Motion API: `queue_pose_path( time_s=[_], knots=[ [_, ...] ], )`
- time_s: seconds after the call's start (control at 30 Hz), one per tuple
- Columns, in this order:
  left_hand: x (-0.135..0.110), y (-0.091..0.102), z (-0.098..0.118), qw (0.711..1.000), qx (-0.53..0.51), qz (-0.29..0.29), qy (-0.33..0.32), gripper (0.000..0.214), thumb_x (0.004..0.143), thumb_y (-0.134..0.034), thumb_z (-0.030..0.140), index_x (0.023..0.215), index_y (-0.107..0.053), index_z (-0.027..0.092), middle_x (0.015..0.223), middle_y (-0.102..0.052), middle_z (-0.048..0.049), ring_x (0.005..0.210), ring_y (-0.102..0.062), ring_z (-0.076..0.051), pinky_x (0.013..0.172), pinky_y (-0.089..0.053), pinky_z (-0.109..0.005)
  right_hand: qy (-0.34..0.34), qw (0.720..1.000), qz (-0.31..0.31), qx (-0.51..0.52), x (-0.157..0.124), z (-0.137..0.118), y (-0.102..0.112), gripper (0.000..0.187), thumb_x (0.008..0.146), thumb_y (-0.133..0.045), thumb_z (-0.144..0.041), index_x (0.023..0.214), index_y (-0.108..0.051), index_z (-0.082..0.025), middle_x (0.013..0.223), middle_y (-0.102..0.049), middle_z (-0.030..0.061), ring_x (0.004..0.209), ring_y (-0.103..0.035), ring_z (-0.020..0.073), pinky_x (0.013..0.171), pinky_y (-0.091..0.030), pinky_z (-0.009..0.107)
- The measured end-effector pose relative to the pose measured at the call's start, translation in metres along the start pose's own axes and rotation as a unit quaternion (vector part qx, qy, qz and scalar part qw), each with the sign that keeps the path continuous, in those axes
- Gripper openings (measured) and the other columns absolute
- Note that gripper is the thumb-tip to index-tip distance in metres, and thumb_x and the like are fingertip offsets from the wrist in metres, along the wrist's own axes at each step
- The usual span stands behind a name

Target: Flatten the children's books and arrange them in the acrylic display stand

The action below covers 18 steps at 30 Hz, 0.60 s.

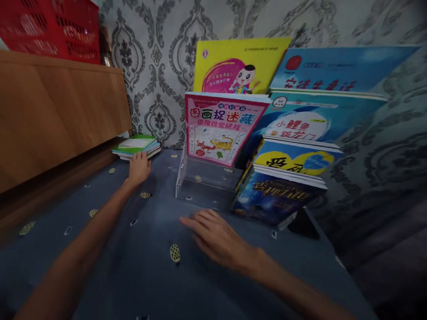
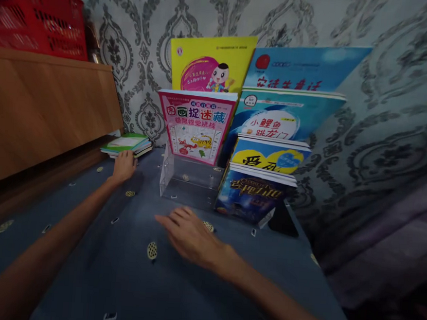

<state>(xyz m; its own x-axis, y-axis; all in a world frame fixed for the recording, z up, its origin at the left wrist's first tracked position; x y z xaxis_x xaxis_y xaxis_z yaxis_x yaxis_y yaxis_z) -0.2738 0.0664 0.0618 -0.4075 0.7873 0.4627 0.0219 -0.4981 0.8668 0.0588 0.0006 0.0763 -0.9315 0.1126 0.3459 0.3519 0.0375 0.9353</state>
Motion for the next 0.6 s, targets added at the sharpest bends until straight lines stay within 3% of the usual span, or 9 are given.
queue_pose_path(
  time_s=[0.13, 0.27, 0.43, 0.6],
  knots=[
    [0.028, -0.004, -0.032, 0.998, 0.053, -0.015, 0.037, 0.039, 0.098, -0.036, 0.024, 0.127, -0.056, 0.006, 0.139, -0.055, -0.0282, 0.136, -0.046, -0.040, 0.110, -0.038, -0.055, -0.160, 0.978, 0.062, 0.121, -0.022, 0.008, -0.054, 0.047, 0.100, -0.048, -0.023, 0.147, -0.050, -0.027, 0.133, -0.067, 0.0105, 0.126, -0.062, 0.0248, 0.109, -0.051, 0.047],
    [0.058, -0.010, -0.054, 0.992, 0.084, -0.043, 0.082, 0.043, 0.099, -0.035, 0.027, 0.127, -0.058, 0.005, 0.137, -0.057, -0.0310, 0.135, -0.049, -0.041, 0.104, -0.043, -0.056, -0.186, 0.965, 0.078, 0.169, -0.040, 0.012, -0.089, 0.045, 0.101, -0.049, -0.028, 0.145, -0.054, -0.026, 0.138, -0.065, 0.0111, 0.133, -0.059, 0.0268, 0.113, -0.049, 0.050],
    [0.084, -0.019, -0.075, 0.982, 0.111, -0.118, 0.102, 0.047, 0.094, -0.047, 0.039, 0.124, -0.063, 0.007, 0.130, -0.064, -0.0321, 0.120, -0.062, -0.044, 0.093, -0.049, -0.059, -0.202, 0.956, 0.081, 0.198, -0.041, 0.014, -0.092, 0.040, 0.101, -0.049, -0.027, 0.140, -0.059, -0.025, 0.130, -0.070, 0.0101, 0.127, -0.064, 0.0243, 0.112, -0.051, 0.046],
    [0.102, -0.021, -0.081, 0.970, 0.149, -0.179, 0.067, 0.050, 0.086, -0.058, 0.042, 0.125, -0.065, 0.010, 0.126, -0.068, -0.0283, 0.117, -0.065, -0.042, 0.092, -0.051, -0.052, -0.201, 0.957, 0.089, 0.188, -0.043, 0.015, -0.093, 0.040, 0.101, -0.050, -0.028, 0.140, -0.060, -0.026, 0.132, -0.069, 0.0105, 0.130, -0.062, 0.0257, 0.113, -0.050, 0.048]
  ],
)
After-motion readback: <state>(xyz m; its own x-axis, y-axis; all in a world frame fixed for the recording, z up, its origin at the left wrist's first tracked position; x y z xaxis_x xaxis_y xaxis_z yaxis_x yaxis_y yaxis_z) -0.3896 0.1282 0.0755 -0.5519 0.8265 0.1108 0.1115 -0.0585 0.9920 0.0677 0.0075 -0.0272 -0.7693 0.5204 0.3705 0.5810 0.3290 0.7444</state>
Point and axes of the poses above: each hand's wrist, its own x-axis towards the middle knuckle, its own y-axis out of the back of the hand, z = x × y, the point moved 3 cm from there along x, towards the middle knuckle
